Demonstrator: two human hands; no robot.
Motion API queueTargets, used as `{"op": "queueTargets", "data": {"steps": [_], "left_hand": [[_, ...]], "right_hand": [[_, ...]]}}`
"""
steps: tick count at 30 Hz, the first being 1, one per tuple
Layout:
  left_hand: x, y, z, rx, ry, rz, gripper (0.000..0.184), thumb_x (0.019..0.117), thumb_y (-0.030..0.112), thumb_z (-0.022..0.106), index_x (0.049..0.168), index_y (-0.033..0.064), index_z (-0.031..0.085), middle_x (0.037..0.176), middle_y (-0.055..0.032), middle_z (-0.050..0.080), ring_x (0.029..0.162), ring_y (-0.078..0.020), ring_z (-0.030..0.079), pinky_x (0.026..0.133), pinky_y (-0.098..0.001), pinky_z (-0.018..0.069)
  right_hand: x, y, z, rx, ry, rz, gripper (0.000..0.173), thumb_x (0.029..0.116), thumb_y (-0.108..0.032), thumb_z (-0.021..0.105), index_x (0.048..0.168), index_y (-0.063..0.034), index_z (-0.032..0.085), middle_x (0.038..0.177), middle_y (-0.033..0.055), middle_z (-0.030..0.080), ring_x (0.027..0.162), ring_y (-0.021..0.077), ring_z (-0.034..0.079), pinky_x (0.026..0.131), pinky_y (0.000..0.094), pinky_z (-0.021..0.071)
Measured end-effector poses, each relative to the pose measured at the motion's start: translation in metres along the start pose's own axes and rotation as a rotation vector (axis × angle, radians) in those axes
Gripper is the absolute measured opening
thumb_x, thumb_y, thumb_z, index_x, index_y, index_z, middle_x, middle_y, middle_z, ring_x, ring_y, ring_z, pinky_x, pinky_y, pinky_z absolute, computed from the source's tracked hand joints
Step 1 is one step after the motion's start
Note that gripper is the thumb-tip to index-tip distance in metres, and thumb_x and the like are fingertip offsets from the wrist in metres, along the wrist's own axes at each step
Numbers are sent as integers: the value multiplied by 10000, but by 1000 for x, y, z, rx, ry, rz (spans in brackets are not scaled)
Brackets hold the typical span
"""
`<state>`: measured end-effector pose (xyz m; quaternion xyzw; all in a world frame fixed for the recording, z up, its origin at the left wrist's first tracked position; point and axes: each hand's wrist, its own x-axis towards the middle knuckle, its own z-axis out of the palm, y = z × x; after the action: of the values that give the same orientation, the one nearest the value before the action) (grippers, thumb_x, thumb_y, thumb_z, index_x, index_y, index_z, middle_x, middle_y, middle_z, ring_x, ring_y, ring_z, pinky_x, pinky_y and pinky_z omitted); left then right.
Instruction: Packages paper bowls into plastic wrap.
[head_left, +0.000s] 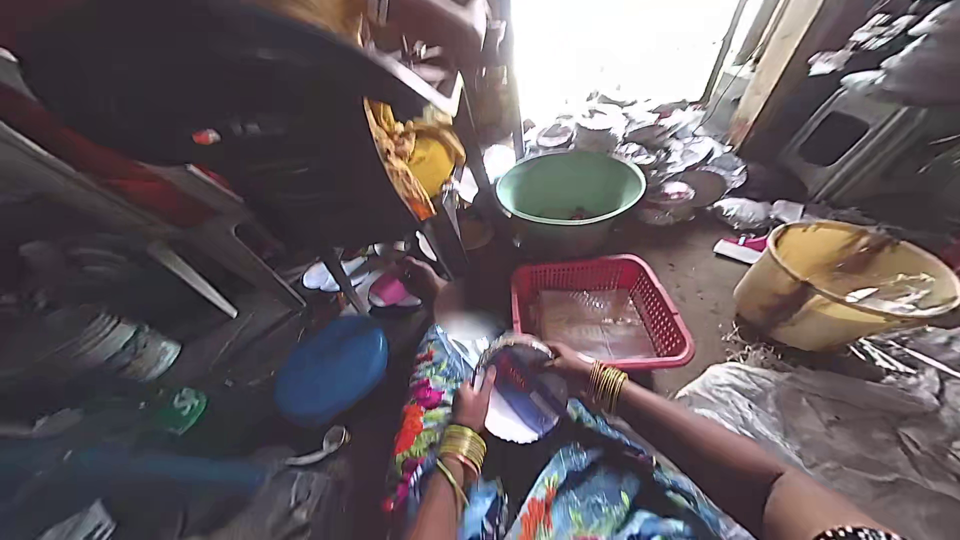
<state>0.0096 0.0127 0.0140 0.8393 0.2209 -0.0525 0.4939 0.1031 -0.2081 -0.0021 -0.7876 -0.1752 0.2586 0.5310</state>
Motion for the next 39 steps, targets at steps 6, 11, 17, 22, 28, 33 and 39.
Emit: {"op": "queueTargets", "data": {"steps": [6, 11, 17, 22, 28, 33, 39], "left_hand": [[3, 67, -47, 319, -263, 206, 540, 1127, 367, 325, 1260, -58, 631, 1127, -240, 685, 990, -331, 693, 937, -521, 525], [4, 103, -43, 564, -59, 402, 327, 1014, 61, 556, 1314, 3, 671, 1310, -209, 662, 1205, -389, 639, 1053, -573, 470], [-4, 130, -29, 530, -45, 445, 446, 934, -56, 573, 1375, -13, 623, 1430, -221, 586, 1213, -388, 639, 1029, -553, 490], [-7, 131, -17, 476, -73, 496, 539, 904, -70, 571, 1441, -28, 551, 1475, -210, 551, 1261, -377, 614, 1036, -548, 481], [-16, 132, -8, 386, -136, 536, 610, 883, -97, 593, 1481, -5, 514, 1518, -173, 516, 930, -287, 700, 784, -453, 566], [-22, 134, -10, 364, -188, 551, 629, 888, -88, 578, 1503, 10, 489, 1555, -162, 470, 718, -195, 657, 645, -385, 556], [-30, 122, -5, 370, -277, 731, 670, 859, -47, 591, 1516, -4, 465, 1523, -199, 501, 1008, -267, 681, 783, -415, 546]], "right_hand": [[-36, 10, -24, 731, 136, 164, 104, 1033, -41, 519, 1072, -58, 614, 849, -2, 706, 777, 69, 689, 737, 265, 593], [-58, 22, -36, 896, 211, 138, 199, 1061, -9, 394, 1024, -59, 583, 813, -2, 709, 755, 43, 691, 731, 222, 590], [-66, 75, -35, 1127, 380, 28, 452, 1110, -192, 155, 1080, -44, 581, 865, 19, 669, 787, 43, 639, 708, 198, 540], [-84, 4, -24, 1138, 527, 43, 413, 1081, -143, 273, 914, -71, 643, 677, -12, 643, 555, 27, 599, 522, 181, 502], [-82, 71, -48, 1085, 99, -346, 297, 1042, -180, 398, 962, -107, 674, 855, -4, 732, 774, 57, 702, 658, 236, 575], [-96, 15, -61, 917, 232, 83, 302, 955, 58, 367, 846, -107, 594, 711, -50, 671, 660, -22, 629, 648, 155, 534], [-88, 7, -50, 772, -287, -165, 333, 868, -144, 697, 1197, -181, 658, 986, -142, 762, 893, -59, 700, 852, 148, 568]]}}
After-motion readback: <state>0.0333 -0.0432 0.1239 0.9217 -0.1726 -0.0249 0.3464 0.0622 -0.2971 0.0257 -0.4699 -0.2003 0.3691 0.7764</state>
